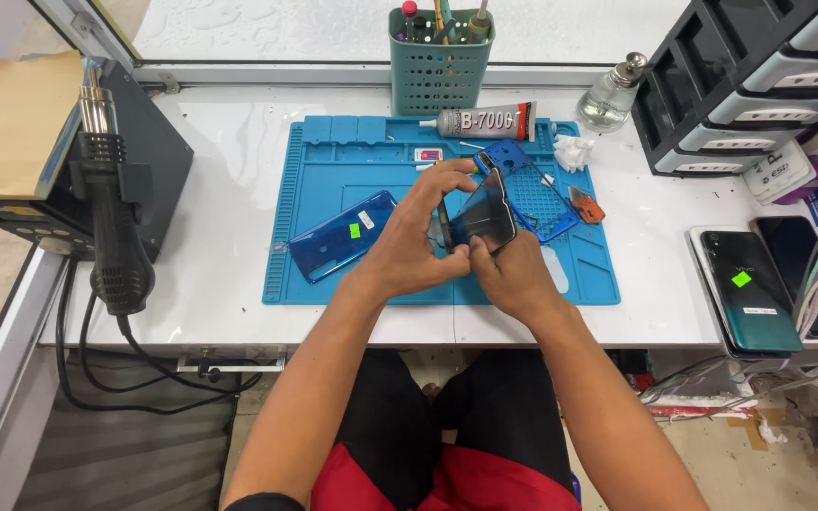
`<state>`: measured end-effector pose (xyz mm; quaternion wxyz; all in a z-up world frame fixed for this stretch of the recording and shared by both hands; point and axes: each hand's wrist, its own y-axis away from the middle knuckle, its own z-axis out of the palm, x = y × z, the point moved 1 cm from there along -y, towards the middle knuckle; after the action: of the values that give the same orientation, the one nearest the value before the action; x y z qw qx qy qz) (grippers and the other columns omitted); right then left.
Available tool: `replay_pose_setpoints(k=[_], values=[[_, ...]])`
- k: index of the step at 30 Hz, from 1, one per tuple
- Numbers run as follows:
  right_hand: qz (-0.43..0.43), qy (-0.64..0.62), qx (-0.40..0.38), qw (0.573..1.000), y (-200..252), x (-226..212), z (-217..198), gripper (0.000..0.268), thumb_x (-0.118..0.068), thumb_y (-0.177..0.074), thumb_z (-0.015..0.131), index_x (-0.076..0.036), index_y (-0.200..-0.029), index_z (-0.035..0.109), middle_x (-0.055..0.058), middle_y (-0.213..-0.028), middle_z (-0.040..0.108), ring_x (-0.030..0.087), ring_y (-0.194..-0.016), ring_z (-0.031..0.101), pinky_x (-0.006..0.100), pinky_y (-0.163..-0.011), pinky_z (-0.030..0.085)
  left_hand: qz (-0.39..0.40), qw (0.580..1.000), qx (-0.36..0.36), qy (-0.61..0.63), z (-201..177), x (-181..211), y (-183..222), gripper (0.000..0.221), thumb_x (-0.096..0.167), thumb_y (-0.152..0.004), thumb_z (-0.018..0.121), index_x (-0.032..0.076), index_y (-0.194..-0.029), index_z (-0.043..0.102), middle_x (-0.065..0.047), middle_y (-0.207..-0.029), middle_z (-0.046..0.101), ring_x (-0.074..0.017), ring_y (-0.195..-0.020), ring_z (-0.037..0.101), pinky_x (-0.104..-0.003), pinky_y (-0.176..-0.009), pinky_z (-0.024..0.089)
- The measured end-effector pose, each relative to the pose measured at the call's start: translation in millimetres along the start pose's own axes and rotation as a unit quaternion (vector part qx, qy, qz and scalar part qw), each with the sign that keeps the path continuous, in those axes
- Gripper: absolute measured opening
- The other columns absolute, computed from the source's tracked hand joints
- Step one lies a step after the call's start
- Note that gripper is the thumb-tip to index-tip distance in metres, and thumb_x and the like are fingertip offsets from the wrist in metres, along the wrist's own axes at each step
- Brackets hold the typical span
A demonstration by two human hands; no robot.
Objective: Inspecting and manipulating internal components of a disassembled smartphone at a repair bench.
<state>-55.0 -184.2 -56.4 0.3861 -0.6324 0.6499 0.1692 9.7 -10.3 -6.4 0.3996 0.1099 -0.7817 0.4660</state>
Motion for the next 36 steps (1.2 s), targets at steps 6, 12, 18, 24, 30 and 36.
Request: replay_pose_setpoints(k=[6, 12, 18, 24, 30, 36], values=[[-0.085, -0.131, -0.012, 0.988, 0, -34, -13, 0.065, -0.006, -0.088, 0.047, 0.011, -0.150, 0.040, 0.034, -0.150, 0.050, 0.050, -0.138, 0.044, 0.061, -0.113, 0.040, -0.020, 0.999, 0.037, 0.004, 7, -1, 6, 0.105, 0.007, -0.077, 0.078, 0.006, -0.162, 0.017, -0.025, -0.158, 0.043, -0.0515, -0.144, 0.047, -0.070, -0.120, 0.036], [-0.052, -0.164, 0.010, 0.985, -9, 0, -4, 0.072, -0.001, -0.079, 0.045, 0.004, -0.151, 0.043, 0.024, -0.141, 0.062, 0.037, -0.132, 0.056, 0.052, -0.107, 0.049, -0.060, 0.994, 0.088, 0.011, 14, -23, 22, 0.084, 0.020, -0.079, 0.082, 0.010, -0.153, 0.043, -0.015, -0.137, 0.063, -0.0386, -0.131, 0.061, -0.062, -0.118, 0.043], [0.015, -0.196, 0.024, 0.980, -8, -2, -1, 0.070, -0.006, -0.079, 0.043, -0.005, -0.149, 0.047, 0.016, -0.136, 0.067, 0.029, -0.124, 0.062, 0.049, -0.099, 0.052, -0.079, 0.987, 0.139, 0.035, 20, -30, 28, 0.080, 0.031, -0.085, 0.079, 0.011, -0.153, 0.042, -0.012, -0.136, 0.063, -0.0326, -0.129, 0.062, -0.059, -0.117, 0.044], [0.090, -0.207, 0.030, 0.974, -11, -5, -2, 0.059, -0.011, -0.086, 0.048, -0.013, -0.145, 0.056, 0.014, -0.131, 0.070, 0.031, -0.115, 0.067, 0.051, -0.085, 0.062, -0.127, 0.982, 0.139, 0.023, 33, -39, 32, 0.098, 0.020, -0.074, 0.083, 0.008, -0.157, 0.032, -0.020, -0.138, 0.059, -0.0421, -0.131, 0.059, -0.061, -0.109, 0.050], [0.126, -0.269, 0.040, 0.954, -10, -11, -2, 0.066, -0.005, -0.083, 0.046, -0.007, -0.149, 0.046, 0.013, -0.132, 0.069, 0.032, -0.116, 0.067, 0.052, -0.086, 0.063, -0.143, 0.975, 0.154, 0.067, 36, -57, 31, 0.074, 0.016, -0.084, 0.064, 0.005, -0.154, 0.042, -0.026, -0.136, 0.059, -0.0496, -0.133, 0.054, -0.068, -0.107, 0.050], [0.066, -0.293, 0.040, 0.953, -1, 5, 9, 0.063, -0.010, -0.081, 0.048, -0.006, -0.143, 0.036, 0.016, -0.136, 0.063, 0.031, -0.133, 0.055, 0.049, -0.117, 0.042, -0.099, 0.922, 0.292, 0.233, 46, -122, 45, 0.061, 0.043, -0.098, 0.053, 0.012, -0.150, 0.049, -0.010, -0.131, 0.063, -0.0246, -0.126, 0.060, -0.051, -0.113, 0.052]])
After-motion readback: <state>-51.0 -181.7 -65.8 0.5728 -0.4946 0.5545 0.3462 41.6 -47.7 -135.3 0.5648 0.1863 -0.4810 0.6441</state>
